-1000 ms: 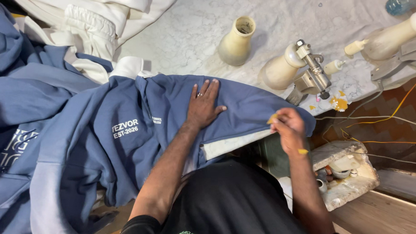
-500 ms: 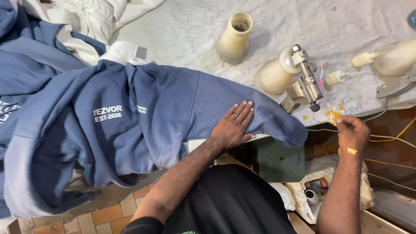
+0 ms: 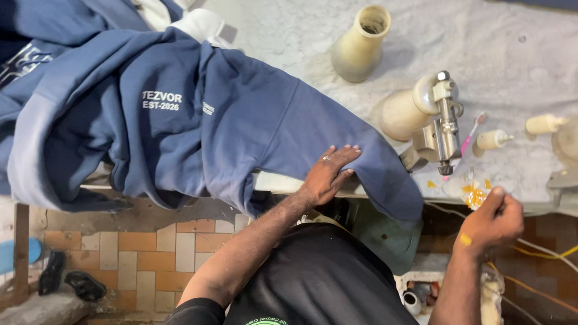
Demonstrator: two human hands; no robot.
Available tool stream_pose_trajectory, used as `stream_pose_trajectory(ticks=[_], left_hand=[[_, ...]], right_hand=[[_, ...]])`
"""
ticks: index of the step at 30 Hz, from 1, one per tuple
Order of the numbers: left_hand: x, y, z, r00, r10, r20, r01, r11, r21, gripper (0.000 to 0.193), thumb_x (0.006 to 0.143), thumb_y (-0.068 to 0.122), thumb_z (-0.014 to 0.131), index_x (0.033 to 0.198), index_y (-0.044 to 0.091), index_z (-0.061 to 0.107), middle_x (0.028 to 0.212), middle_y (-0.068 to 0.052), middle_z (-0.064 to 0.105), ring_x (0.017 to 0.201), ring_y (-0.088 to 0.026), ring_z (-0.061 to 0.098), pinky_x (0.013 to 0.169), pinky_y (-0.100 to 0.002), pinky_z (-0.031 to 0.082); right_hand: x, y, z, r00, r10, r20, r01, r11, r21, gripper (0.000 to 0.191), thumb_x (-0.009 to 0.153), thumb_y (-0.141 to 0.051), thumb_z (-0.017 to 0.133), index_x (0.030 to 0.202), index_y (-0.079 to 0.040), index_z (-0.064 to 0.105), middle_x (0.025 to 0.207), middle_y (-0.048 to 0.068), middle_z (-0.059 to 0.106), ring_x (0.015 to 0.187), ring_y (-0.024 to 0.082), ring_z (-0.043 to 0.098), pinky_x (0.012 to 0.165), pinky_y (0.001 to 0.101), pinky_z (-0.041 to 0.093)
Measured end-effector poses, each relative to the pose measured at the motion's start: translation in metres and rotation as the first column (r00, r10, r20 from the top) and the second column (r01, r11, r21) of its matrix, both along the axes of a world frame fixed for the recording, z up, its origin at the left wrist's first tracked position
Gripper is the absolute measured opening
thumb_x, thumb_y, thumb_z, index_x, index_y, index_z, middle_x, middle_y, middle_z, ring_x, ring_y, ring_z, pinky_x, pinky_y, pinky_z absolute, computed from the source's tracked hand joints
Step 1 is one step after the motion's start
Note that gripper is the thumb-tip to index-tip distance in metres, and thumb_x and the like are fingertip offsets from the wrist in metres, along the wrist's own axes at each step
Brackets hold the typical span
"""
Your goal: The person lays out blue sweatshirts on a workbench, applies a liquid from a small bottle, and sprays the fabric with a handheld spray gun. The person folds and sets aside treated items, then repeats the process on another sweatshirt.
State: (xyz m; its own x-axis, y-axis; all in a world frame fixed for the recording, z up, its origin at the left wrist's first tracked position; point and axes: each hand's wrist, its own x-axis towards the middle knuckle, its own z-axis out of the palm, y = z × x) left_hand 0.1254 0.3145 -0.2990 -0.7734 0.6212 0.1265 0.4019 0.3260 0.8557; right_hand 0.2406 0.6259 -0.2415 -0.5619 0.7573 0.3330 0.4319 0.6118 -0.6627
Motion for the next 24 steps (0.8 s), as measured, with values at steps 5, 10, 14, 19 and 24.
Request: stream_pose_trajectory(ticks=[5,10,14,19,24], left_hand=[[0.015,0.019,0.026,0.794,-0.370,0.482,0.087,0.854,0.513,0.046,0.112,0.030,0.048,0.151,0.005,0.051,0.160,-0.013,0.050,0.154,-0.026,0.040,0.130,-0.041,0.026],[0.032,0.020,0.042,0.728,-0.535,0.429,0.399,0.839,0.370,0.051,0.098,0.029,0.067,0.141,0.003,0.059,0.141,-0.017,0.065,0.136,-0.027,0.058,0.115,-0.039,0.045],[0.026,-0.044,0.066,0.861,-0.371,0.347,0.435,0.892,-0.125,0.055,0.092,0.029,0.072,0.143,0.012,0.060,0.132,-0.015,0.070,0.121,-0.031,0.069,0.102,-0.041,0.053],[-0.048,-0.220,0.127,0.818,0.393,-0.419,-0.544,0.765,-0.345,0.059,0.082,0.015,0.070,0.140,0.012,0.060,0.124,-0.013,0.069,0.108,-0.036,0.066,0.090,-0.046,0.055],[-0.099,-0.369,0.149,0.291,0.177,-0.940,-0.935,0.261,-0.240,0.062,0.086,0.038,0.078,0.132,-0.001,0.060,0.136,-0.017,0.062,0.125,-0.034,0.059,0.106,-0.054,0.040]], right_hand=[[0.004,-0.086,0.077,0.804,0.594,0.016,-0.586,0.797,-0.144,0.018,0.096,-0.011,0.077,0.109,0.000,0.075,0.095,0.011,0.073,0.075,0.017,0.064,0.069,0.0307,0.050],[-0.036,-0.157,0.102,0.573,0.817,-0.067,-0.819,0.570,-0.062,0.014,0.093,-0.007,0.073,0.106,-0.002,0.074,0.100,0.012,0.074,0.086,0.023,0.073,0.076,0.0333,0.058],[-0.091,-0.186,0.065,0.454,0.885,0.103,-0.885,0.461,-0.066,0.034,0.091,-0.013,0.075,0.123,-0.003,0.067,0.123,0.017,0.069,0.114,0.034,0.066,0.095,0.0405,0.054],[-0.155,-0.203,-0.004,0.633,0.713,0.302,-0.773,0.560,0.299,0.069,0.074,-0.029,0.084,0.132,0.001,0.062,0.128,0.026,0.063,0.114,0.044,0.060,0.095,0.0553,0.047],[-0.178,-0.206,-0.018,0.743,0.619,0.256,-0.615,0.781,-0.103,0.036,0.091,-0.030,0.084,0.115,-0.007,0.071,0.101,0.018,0.073,0.094,0.039,0.069,0.082,0.0478,0.053]])
